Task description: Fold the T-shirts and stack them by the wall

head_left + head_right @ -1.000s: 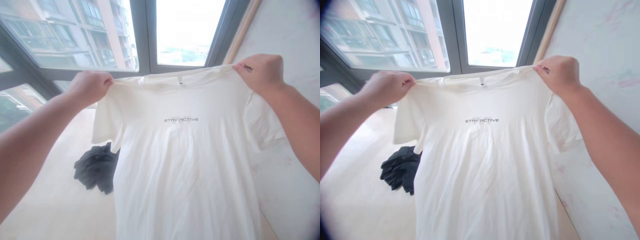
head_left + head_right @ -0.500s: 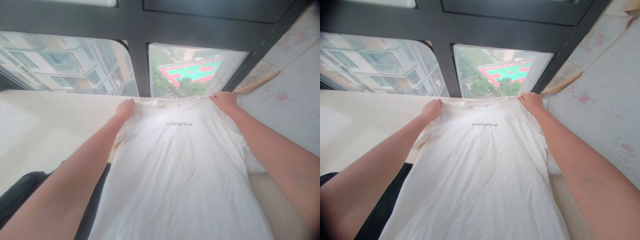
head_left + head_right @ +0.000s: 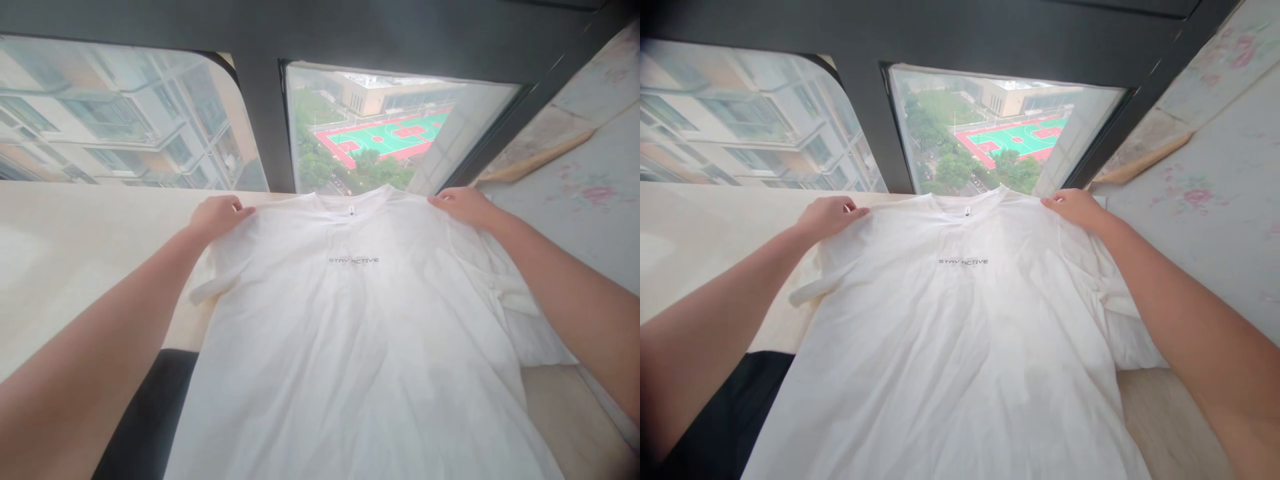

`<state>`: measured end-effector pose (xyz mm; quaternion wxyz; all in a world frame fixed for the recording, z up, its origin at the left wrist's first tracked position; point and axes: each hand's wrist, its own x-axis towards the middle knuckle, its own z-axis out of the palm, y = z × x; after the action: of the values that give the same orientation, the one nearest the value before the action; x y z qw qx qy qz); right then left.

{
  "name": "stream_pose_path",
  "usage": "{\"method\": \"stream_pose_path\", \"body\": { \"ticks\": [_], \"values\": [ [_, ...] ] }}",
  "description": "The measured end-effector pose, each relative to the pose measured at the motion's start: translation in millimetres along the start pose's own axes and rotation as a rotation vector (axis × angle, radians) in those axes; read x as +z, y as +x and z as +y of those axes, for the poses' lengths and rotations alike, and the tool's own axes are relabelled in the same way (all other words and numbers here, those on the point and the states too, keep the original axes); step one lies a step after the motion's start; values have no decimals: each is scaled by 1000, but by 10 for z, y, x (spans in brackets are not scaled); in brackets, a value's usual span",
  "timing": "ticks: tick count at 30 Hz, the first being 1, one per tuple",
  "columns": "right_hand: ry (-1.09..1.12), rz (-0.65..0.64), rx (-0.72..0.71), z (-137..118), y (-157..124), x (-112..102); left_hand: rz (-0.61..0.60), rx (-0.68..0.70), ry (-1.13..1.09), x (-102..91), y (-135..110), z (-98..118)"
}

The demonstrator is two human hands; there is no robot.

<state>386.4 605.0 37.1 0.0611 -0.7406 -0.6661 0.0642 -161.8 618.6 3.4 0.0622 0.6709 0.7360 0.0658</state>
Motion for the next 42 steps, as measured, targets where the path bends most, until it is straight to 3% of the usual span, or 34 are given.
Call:
{"method": "stream_pose_path", "body": {
  "ticks": [4,9,11,13,15,17,19,22,26,29,32,35,37,39,42],
  "values": [
    [108,-133,97,328,-337,-196,-164,-89,-138,-165,-314,-308],
    [604,-424,212,823,-832,-299,-442,-113,-585,-446,-973,-658],
    [756,-462,222,927,-952,-309,-451,-118,-746,-531,-1151,-724],
    [786,-341,241,961,-991,-326,-356,-168,-850,-583,-1232,-735],
    [674,-151,222,957,-950,-355,-198,-228,-881,-596,-1227,-708],
    [397,32,165,953,-857,-384,-63,-275,-844,-569,-1165,-668],
    [72,133,84,961,-760,-396,23,-318,-758,-508,-1080,-635],
    [-230,129,4,950,-707,-364,89,-353,-583,-395,-985,-616],
    [-365,114,-68,779,-920,-287,159,-307,-341,-374,-1102,-583],
    [-322,226,-182,532,-1290,-243,190,-209,-206,-501,-1562,-471],
    [-180,261,-306,267,-1803,-164,161,-30,-3,-586,-2400,-280],
    [-37,271,-397,69,-2363,-9,97,160,117,-470,-3340,-156],
    [31,283,-442,0,-2698,124,87,200,170,-316,-3808,-179],
    [74,312,-480,-20,-2979,255,101,177,198,-179,-4066,-269],
    [110,382,-530,9,-3333,397,184,63,241,-97,-4138,-389]
  ]
}}
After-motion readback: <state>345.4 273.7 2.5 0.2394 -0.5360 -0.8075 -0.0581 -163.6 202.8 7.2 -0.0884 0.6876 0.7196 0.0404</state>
